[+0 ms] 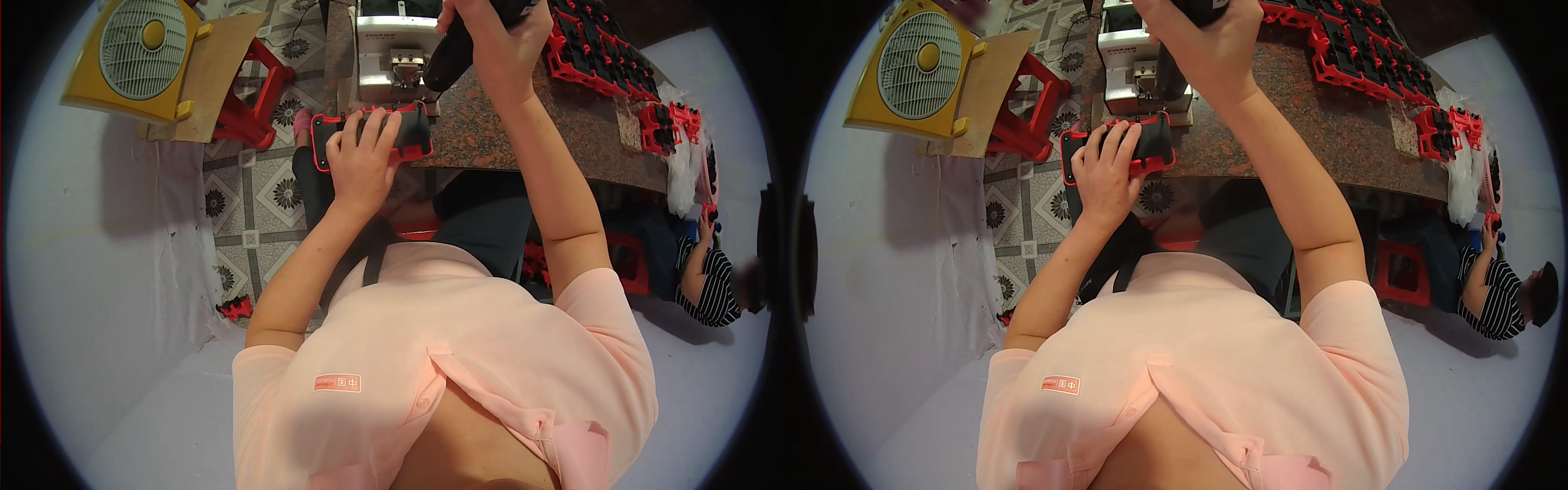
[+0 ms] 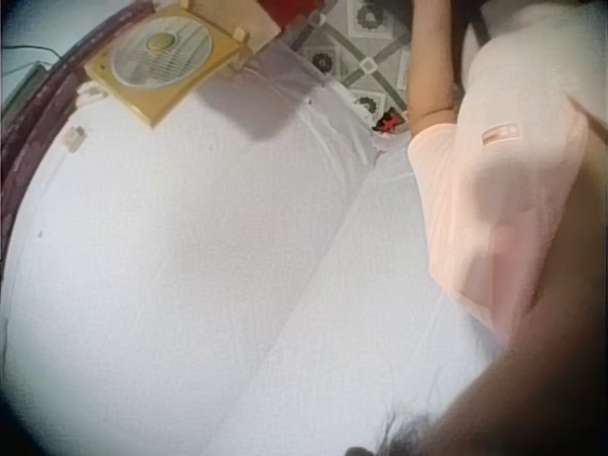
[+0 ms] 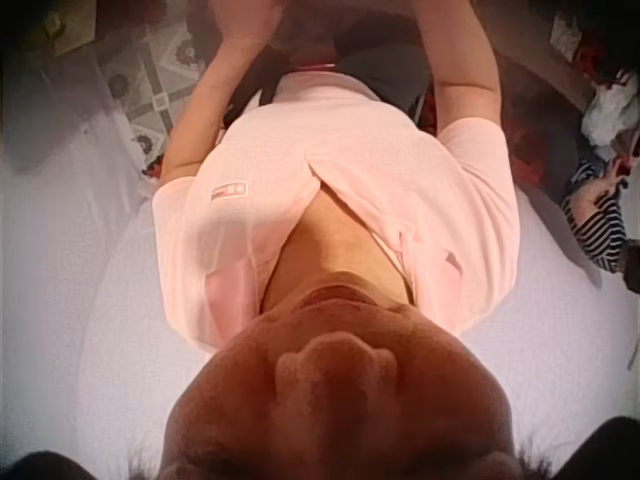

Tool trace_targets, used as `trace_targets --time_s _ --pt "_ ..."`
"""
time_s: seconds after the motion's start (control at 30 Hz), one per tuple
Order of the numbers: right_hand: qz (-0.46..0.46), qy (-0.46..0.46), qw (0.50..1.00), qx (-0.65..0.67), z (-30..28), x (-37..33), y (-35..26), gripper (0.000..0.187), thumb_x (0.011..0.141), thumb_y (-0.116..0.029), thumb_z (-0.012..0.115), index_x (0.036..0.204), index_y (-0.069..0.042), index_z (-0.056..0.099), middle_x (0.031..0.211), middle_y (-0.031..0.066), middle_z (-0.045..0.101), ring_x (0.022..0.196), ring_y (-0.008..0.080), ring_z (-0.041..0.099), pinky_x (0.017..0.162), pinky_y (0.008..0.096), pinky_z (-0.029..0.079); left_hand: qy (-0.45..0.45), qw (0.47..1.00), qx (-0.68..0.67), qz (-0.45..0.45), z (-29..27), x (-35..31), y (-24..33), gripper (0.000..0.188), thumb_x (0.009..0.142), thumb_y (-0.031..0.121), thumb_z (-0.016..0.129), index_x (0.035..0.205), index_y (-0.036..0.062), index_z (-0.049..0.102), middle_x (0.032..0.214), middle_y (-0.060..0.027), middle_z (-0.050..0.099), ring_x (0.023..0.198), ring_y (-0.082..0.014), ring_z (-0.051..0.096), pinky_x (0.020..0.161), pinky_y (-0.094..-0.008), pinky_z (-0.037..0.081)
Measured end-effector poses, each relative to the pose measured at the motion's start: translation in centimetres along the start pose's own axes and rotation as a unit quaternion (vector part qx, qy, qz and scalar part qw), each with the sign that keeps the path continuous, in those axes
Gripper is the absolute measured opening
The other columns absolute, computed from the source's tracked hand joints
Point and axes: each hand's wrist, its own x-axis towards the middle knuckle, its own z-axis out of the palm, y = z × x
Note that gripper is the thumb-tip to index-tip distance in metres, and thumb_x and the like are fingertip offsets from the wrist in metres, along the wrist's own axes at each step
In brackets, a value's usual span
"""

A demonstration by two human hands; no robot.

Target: The recorder uses an electric screwdriver to secure components inside red and black plastic housings, then organizes them on a table.

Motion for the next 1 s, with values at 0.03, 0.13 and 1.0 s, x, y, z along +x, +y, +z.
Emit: trace_targets --time_s 0.03,0.13,1.0 --pt "-0.001 0.001 1.0 -0.001 0.0 -0.2 -0.3 0.019 0.094 -0.012 0.073 0.093 -0.006 0.055 0.069 0.001 0.06 0.054 0.0078 0.057 0.049 0.0249 0.047 -0.002 1.0 0.001 0.0 0.0 0.0 0.0 0.081 0.066 0.02 0.084 0.141 0.0178 0.053 0.14 -0.0026 0.055 0.13 -0.0295 0.048 0.101 -0.0462 0.036" --pt "-0.015 -0.014 0.999 0.027 -0.2 -0.5 -0.5 0.019 0.094 -0.012 0.072 0.097 -0.006 0.055 0.069 -0.0004 0.059 0.054 0.0067 0.056 0.05 0.0245 0.048 -0.004 1.0 0.001 0.0 0.1 0.1 0.1 0.081 0.066 0.02 0.084 0.141 0.018 0.053 0.14 -0.0026 0.055 0.13 -0.0294 0.048 0.101 -0.0461 0.036" --pt "-0.035 -0.058 0.998 -0.014 1.1 0.6 1.9 0.021 0.092 -0.012 0.075 0.087 -0.007 0.055 0.061 -0.0032 0.055 0.05 0.0054 0.049 0.048 0.0242 0.038 0.017 1.0 -0.017 0.018 0.1 0.2 -0.1 0.081 0.064 0.018 0.085 0.14 0.0148 0.057 0.141 -0.0058 0.054 0.13 -0.031 0.049 0.097 -0.0449 0.037"
